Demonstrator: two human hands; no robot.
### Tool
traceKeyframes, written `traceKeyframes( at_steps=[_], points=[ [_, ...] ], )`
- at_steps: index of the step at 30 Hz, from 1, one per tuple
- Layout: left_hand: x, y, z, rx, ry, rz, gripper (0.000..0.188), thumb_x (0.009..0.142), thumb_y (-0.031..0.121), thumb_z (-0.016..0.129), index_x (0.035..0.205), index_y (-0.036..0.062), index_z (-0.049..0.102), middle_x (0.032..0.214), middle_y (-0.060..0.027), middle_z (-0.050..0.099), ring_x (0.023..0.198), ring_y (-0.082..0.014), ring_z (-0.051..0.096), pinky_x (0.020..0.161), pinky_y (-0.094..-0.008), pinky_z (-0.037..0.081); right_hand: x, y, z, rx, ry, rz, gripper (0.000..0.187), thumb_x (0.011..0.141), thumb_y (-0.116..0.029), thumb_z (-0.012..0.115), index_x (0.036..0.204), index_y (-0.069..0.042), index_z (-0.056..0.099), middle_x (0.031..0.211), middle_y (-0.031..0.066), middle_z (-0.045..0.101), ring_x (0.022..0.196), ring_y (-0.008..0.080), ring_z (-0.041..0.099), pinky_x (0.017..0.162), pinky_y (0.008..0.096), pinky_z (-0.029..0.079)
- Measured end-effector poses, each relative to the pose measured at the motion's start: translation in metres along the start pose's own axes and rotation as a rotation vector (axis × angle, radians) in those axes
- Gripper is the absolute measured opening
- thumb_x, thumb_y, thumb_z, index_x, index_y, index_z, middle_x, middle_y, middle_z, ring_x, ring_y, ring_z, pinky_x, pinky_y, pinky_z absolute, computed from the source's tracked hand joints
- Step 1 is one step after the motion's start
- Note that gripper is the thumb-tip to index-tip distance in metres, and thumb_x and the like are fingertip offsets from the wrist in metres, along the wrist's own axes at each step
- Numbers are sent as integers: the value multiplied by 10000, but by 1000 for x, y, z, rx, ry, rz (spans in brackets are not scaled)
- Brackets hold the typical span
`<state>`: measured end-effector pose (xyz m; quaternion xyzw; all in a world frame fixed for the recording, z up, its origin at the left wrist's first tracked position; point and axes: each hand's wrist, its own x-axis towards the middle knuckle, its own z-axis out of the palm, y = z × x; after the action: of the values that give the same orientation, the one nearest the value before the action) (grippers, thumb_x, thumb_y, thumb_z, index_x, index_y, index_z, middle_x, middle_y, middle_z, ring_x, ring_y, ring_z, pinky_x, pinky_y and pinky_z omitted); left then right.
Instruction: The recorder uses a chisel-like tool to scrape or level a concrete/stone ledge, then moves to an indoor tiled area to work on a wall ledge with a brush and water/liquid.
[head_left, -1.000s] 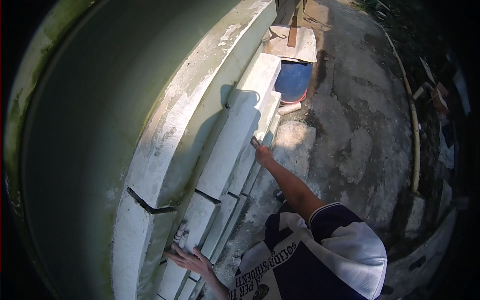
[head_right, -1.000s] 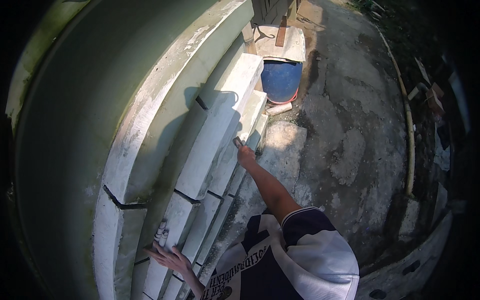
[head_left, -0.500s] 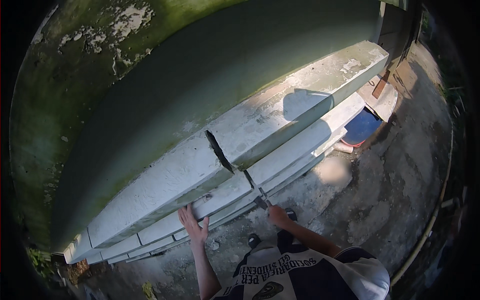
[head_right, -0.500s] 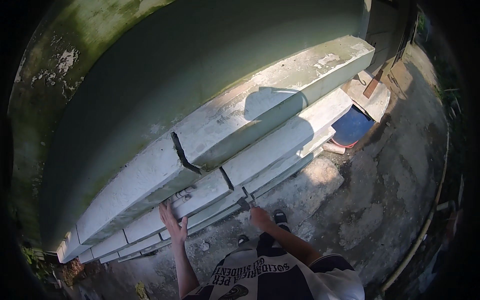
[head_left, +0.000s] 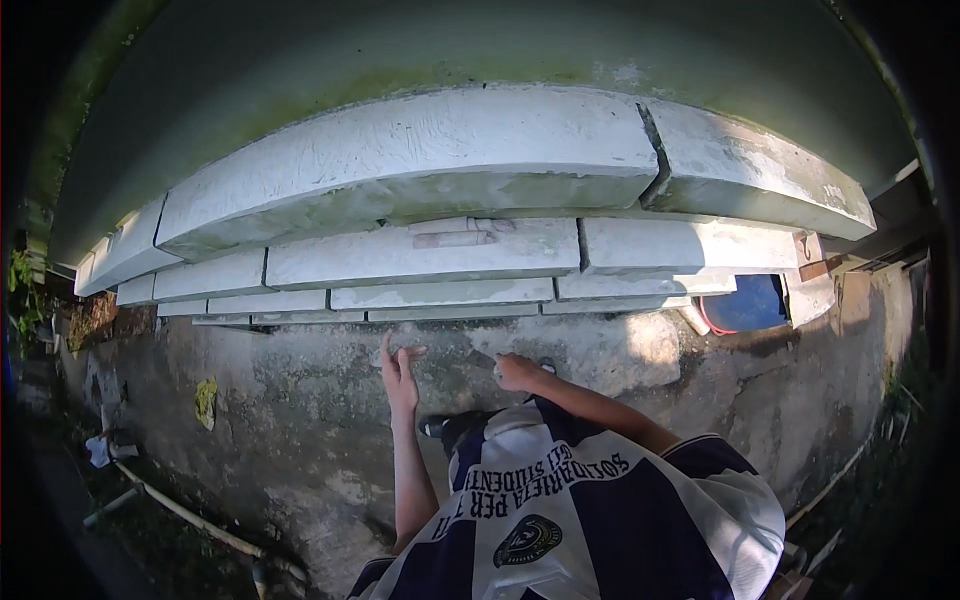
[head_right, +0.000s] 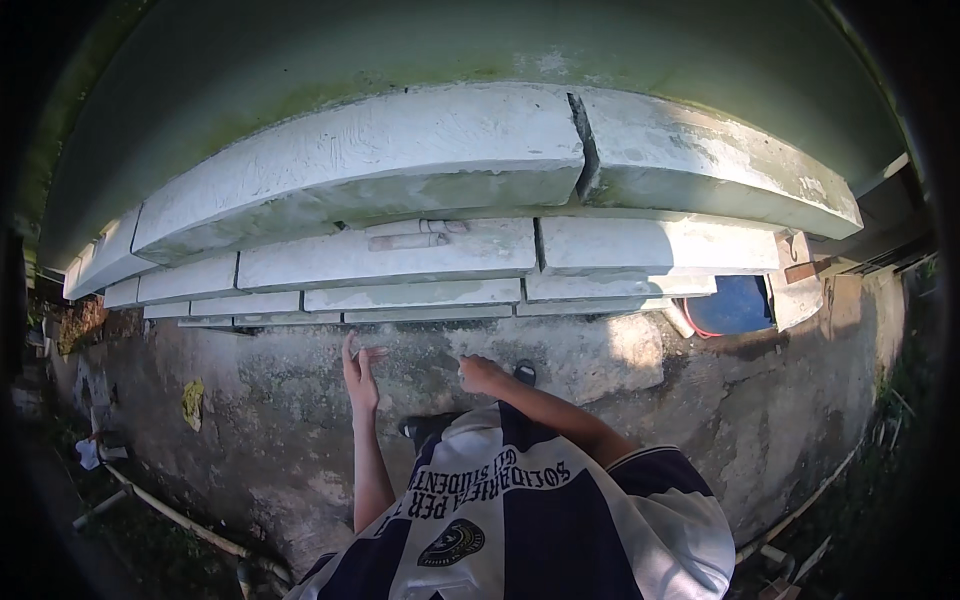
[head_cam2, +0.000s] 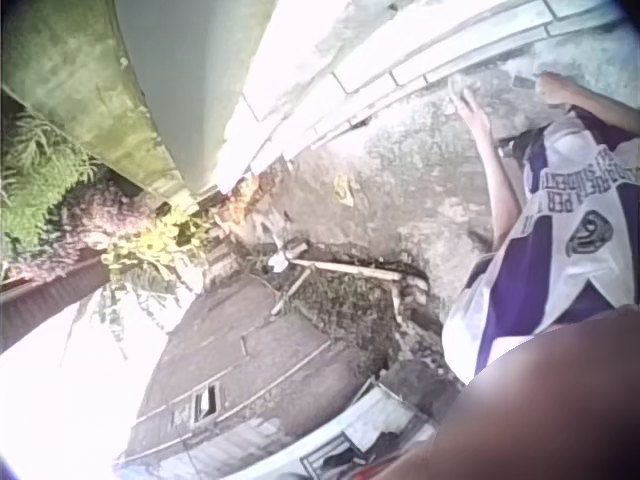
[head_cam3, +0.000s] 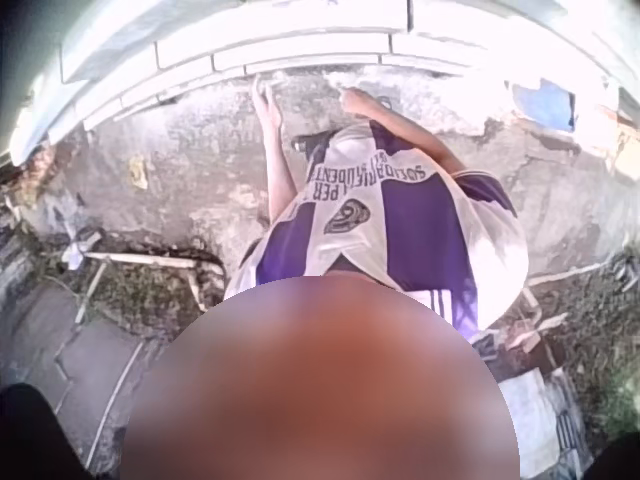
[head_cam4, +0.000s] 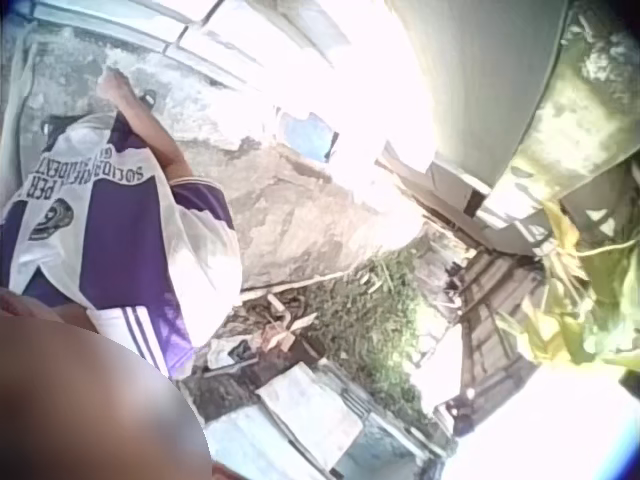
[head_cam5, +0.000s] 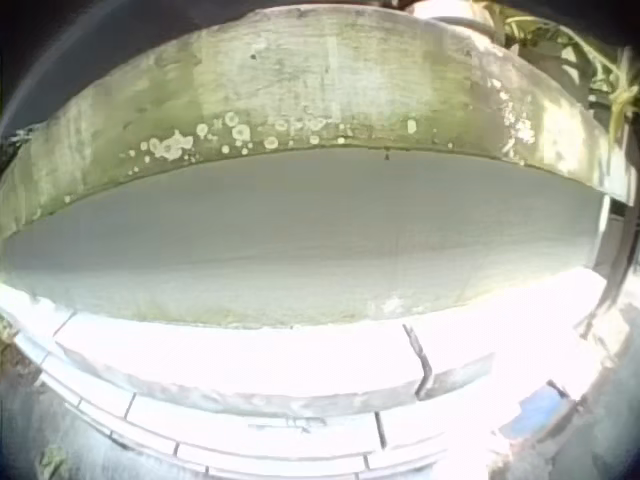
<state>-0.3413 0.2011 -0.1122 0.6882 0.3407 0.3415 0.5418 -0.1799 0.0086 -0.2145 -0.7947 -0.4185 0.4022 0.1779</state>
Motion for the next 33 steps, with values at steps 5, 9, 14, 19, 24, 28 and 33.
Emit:
traceKeyframes(
  at_steps=[5, 9, 14, 19, 24, 28, 33],
  points=[
    [-86, -163, -125, 415, -609, -640, 476, 982, 278, 509, 1361, 9, 410, 1061, -133, 677, 865, -192, 655, 793, -301, 495, 28, -72, 48, -67, -83, -96, 375, 770, -176, 591, 1068, 50, 581, 912, 279, 653, 905, 435, 637, 791, 490, 518],
    [-167, -217, -182, -65, -207, -830, 369, 969, 277, 526, 1263, 54, 503, 1075, -132, 674, 835, -192, 663, 794, -288, 496, 47, -148, 86, -160, -200, -156, 358, 785, -170, 567, 1072, 41, 592, 1007, 286, 643, 979, 415, 630, 840, 471, 514],
    [-280, -284, -268, -209, 514, -1343, 363, 962, 332, 539, 1240, 100, 515, 1160, -113, 650, 893, -231, 659, 825, -333, 489, 80, -218, 159, -255, -312, -313, 438, 772, -224, 619, 1113, 50, 587, 902, 288, 653, 881, 416, 647, 786, 481, 517],
    [-249, -257, -325, -440, 593, -1132, 397, 971, 366, 519, 1280, 117, 502, 1259, -86, 605, 1028, -225, 620, 869, -359, 470, 126, -279, 221, -243, -492, -230, 524, 790, -248, 645, 1212, 42, 533, 815, 246, 665, 761, 372, 670, 715, 460, 532],
    [-208, -243, -388, -452, 696, -913, 422, 979, 368, 503, 1320, 121, 484, 1277, -80, 594, 1068, -221, 605, 878, -352, 464, 130, -389, 230, -196, -573, -221, 582, 826, -205, 629, 1306, 32, 400, 692, 178, 631, 490, 248, 612, 472, 380, 499],
    [-172, -246, -426, -473, 739, -880, 424, 982, 345, 498, 1333, 108, 476, 1255, -86, 602, 1054, -206, 609, 852, -322, 471, 163, -446, 241, -46, -513, -187, 536, 841, -163, 583, 1287, 38, 364, 649, 129, 608, 426, 198, 577, 389, 336, 464],
    [-113, -249, -470, -399, 710, -796, 403, 980, 323, 508, 1317, 103, 496, 1179, -71, 632, 897, -152, 630, 769, -284, 487, 239, -504, 278, 192, -593, 15, 388, 927, -270, 508, 1180, 9, 415, 651, 64, 528, 426, 164, 536, 360, 315, 442]
  ],
)
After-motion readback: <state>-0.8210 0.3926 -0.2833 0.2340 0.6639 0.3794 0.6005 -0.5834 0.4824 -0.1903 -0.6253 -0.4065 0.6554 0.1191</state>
